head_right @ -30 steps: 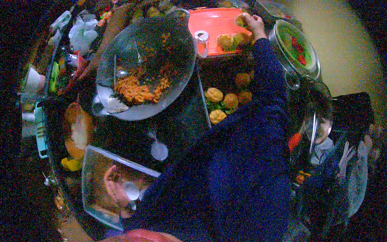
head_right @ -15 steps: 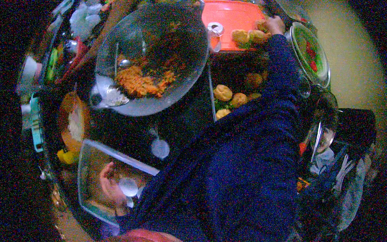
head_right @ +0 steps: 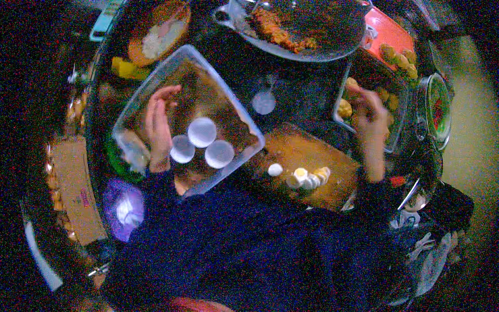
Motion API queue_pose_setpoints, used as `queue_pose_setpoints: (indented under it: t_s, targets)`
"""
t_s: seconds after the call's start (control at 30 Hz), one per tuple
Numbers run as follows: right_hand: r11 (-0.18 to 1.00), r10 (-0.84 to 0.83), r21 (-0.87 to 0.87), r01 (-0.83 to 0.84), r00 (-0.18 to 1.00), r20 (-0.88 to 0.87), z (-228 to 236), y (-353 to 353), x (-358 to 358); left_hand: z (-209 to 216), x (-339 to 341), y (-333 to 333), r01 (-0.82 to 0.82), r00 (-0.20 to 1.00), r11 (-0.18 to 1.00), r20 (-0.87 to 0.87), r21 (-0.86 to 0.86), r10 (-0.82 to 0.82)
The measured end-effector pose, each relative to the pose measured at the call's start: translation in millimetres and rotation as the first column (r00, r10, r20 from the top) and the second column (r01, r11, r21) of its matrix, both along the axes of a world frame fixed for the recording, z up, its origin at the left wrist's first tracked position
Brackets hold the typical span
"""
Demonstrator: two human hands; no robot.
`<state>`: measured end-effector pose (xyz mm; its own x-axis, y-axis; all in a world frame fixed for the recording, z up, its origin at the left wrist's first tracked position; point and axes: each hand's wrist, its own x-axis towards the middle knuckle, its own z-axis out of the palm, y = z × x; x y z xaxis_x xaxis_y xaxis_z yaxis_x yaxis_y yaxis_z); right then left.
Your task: The person assembles small slider sandwiches by placing lettuce and sliced hard-boiled eggs into buns. They handle the buns and ingredients by hand, arranging the finished sliders on a tray.
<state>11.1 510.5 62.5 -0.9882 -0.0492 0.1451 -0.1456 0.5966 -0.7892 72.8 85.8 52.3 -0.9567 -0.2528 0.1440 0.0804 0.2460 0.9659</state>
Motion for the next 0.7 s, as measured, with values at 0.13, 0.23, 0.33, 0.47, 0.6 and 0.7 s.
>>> queue_pose_setpoints:
  t_s: [0.13,0.23,0.33,0.47,0.6,0.7]
  targets:
    - [0.956,0.284,-0.084,-0.281,0.958,0.024,6,-124,83,-7,11,-13,0.041,0.998,0.966,0.046,-0.254,-0.031]
    - [0.948,0.309,-0.100,-0.303,0.950,0.041,-10,-202,110,-15,18,-20,0.141,0.985,0.824,-0.007,-0.549,-0.173]
    - [0.947,0.267,0.172,-0.271,0.963,0.046,-31,-250,103,-21,25,-22,0.162,0.984,0.871,0.005,-0.465,-0.180]
    - [0.906,0.170,0.345,-0.244,0.958,0.232,-52,-280,90,-25,23,-22,0.188,0.974,0.866,-0.026,-0.464,-0.225]
    - [0.939,0.116,0.317,-0.132,0.991,0.068,-49,-272,91,-29,24,-19,0.240,0.968,0.908,0.020,-0.342,-0.248]
    - [0.980,0.066,0.193,-0.053,0.996,-0.059,-27,-249,102,-31,25,-8,0.416,0.854,0.839,0.168,0.349,-0.493]
